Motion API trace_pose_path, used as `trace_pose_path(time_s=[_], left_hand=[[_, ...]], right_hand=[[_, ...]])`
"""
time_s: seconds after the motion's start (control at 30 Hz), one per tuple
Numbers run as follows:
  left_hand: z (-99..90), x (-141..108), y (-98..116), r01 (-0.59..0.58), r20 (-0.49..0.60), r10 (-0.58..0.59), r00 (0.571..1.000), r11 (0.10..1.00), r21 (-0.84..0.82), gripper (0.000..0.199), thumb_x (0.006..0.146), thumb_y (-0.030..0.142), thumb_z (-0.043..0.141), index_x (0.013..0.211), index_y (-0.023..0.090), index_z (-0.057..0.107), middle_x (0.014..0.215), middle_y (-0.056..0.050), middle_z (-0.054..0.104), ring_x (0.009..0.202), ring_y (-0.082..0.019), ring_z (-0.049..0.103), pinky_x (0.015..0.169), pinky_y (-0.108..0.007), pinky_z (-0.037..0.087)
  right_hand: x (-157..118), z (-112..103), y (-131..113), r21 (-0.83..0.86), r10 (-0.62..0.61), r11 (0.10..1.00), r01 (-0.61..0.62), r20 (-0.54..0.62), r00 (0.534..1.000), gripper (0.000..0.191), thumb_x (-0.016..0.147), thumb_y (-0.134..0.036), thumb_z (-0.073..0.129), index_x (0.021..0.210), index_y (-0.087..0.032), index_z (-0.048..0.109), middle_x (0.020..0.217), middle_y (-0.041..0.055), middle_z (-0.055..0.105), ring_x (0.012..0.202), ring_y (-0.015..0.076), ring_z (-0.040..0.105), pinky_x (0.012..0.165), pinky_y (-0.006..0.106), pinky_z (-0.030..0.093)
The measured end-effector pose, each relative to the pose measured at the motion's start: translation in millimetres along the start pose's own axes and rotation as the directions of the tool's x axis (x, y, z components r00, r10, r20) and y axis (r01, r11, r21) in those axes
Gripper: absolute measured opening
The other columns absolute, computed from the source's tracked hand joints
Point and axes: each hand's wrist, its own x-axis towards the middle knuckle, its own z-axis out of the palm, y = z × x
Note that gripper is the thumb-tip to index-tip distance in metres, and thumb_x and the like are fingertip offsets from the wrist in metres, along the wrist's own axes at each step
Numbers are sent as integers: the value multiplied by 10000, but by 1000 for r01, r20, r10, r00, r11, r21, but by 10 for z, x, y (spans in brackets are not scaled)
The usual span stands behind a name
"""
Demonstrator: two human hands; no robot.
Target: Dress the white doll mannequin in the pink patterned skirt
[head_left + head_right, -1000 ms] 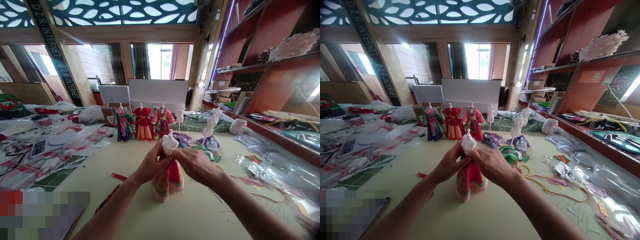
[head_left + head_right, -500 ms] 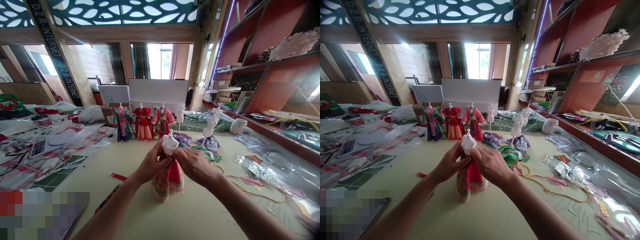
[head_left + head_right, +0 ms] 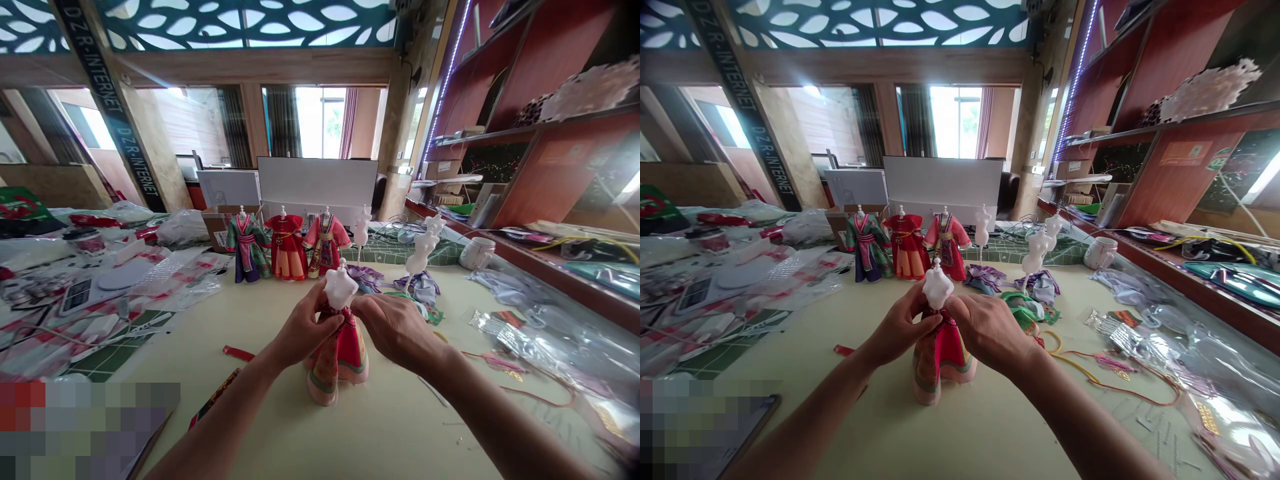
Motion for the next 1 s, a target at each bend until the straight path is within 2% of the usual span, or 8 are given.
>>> trace_pose_path(time_s=[0.33, 0.63, 0.8, 1.0], left_hand=[[4, 2, 9, -5, 14, 5, 1000, 1000, -23, 468, 811, 201, 598, 1251, 171, 441, 972, -42, 628, 885, -161, 567, 762, -254, 472], [11, 0, 22, -10, 19, 11, 1000, 999, -45, 438, 815, 213, 598, 1225, 170, 453, 962, -40, 615, 875, -158, 561, 757, -256, 470], [12, 1, 19, -6, 11, 6, 1000, 999, -47, 435, 809, 224, 608, 1215, 169, 462, 949, -39, 614, 868, -161, 563, 747, -257, 468], [3, -3, 26, -3, 20, 4, 1000, 999, -54, 427, 818, 213, 594, 1219, 165, 457, 955, -45, 614, 879, -164, 565, 754, -261, 476]], right_hand=[[-14, 42, 9, -51, 22, 999, -18, 96, 995, 148, 920, -88, 364, 841, -184, 443, 607, -40, 458, 495, 106, 333, 459, 245, 235], [-2, 95, 1, -27, 49, 998, -49, 19, 999, 173, 948, -138, 348, 811, -175, 446, 598, -40, 458, 492, 96, 359, 479, 236, 244], [-19, 119, -2, -29, 81, 996, -80, 28, 996, 170, 948, -144, 361, 822, -166, 474, 603, -30, 496, 498, 98, 394, 487, 235, 241], [-19, 147, -11, -42, 74, 996, -74, 3, 997, 183, 935, -126, 382, 787, -165, 482, 582, -36, 473, 494, 97, 366, 491, 236, 249]])
